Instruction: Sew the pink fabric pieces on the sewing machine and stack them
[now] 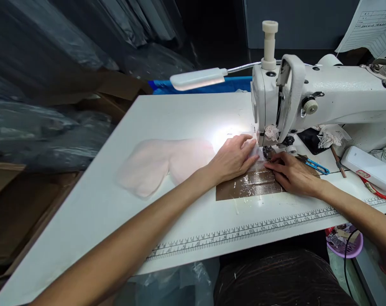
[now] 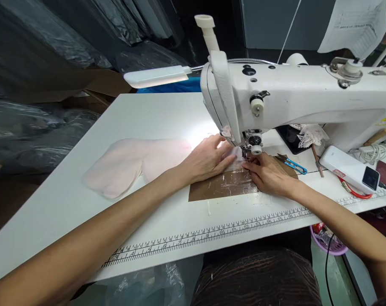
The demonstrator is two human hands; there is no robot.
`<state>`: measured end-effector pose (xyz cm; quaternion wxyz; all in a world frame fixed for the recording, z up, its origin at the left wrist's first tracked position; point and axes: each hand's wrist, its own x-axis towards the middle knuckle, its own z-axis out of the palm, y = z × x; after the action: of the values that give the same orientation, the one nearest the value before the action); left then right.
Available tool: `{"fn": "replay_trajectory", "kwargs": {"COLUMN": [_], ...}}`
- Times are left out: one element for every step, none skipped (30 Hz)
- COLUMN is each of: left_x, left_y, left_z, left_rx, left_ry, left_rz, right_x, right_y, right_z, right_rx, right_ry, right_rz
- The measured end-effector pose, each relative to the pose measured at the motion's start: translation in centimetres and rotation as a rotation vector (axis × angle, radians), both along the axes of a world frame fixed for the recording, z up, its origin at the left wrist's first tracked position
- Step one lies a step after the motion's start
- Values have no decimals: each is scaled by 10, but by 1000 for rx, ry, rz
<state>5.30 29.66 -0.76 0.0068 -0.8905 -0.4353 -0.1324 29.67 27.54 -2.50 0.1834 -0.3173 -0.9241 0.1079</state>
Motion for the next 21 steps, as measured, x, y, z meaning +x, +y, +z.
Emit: {"fn": "replay_trajectory", "kwargs": {"left_x": [1,3,6,8,10,12,14,14,15,15,15,14,14,14,14,14,14,14,13,13,13], "left_y": [-3,-7,-10,-13,-15,-16,-15,-14,-11,-8,-6,-3,-2,0,0,1,1,1,2,2,3], "left_z": [0,-1,-2,-4,-6,-8,-9,-11,-12,-12,-12,-12,-11,-11,-11,-11,-11,-11,-11,-12,-12], "left_rx": [26,43,45,33,12,-13,-33,-49,-60,-65,-66,-65,-64,-63,-62,-63,-65,-67,-71,-76,-82], "left_ry": [-24,-45,-58,-61,-57,-48,-38,-28,-20,-18,-20,-26,-35,-46,-59,-69,-77,-82,-83,-81,-80], "left_rz": [24,38,37,25,14,8,9,11,12,12,9,5,1,0,0,0,-1,-3,-7,-12,-18], "right_x": [0,-1,-2,-3,-4,-5,-6,-8,-9,-11,-12,-14,-15,-16,-17,-18,-19,-19,-20,-20,-21], "right_y": [-1,-2,-4,-5,-5,-6,-7,-7,-7,-7,-7,-7,-6,-6,-6,-5,-5,-5,-5,-5,-6], "right_z": [-1,-2,-2,-2,-1,0,1,3,5,7,8,10,11,12,12,13,13,13,12,12,12], "right_rx": [3,13,26,38,47,55,61,67,74,83,93,104,112,119,123,124,125,125,128,131,135], "right_ry": [1,-1,-7,-15,-25,-38,-56,-81,-111,-143,-175,-205,-230,-248,-259,-265,-268,-271,-277,-286,-296], "right_rz": [-11,-20,-26,-27,-28,-30,-33,-38,-47,-58,-68,-75,-82,-88,-95,-101,-108,-115,-125,-134,-143]}}
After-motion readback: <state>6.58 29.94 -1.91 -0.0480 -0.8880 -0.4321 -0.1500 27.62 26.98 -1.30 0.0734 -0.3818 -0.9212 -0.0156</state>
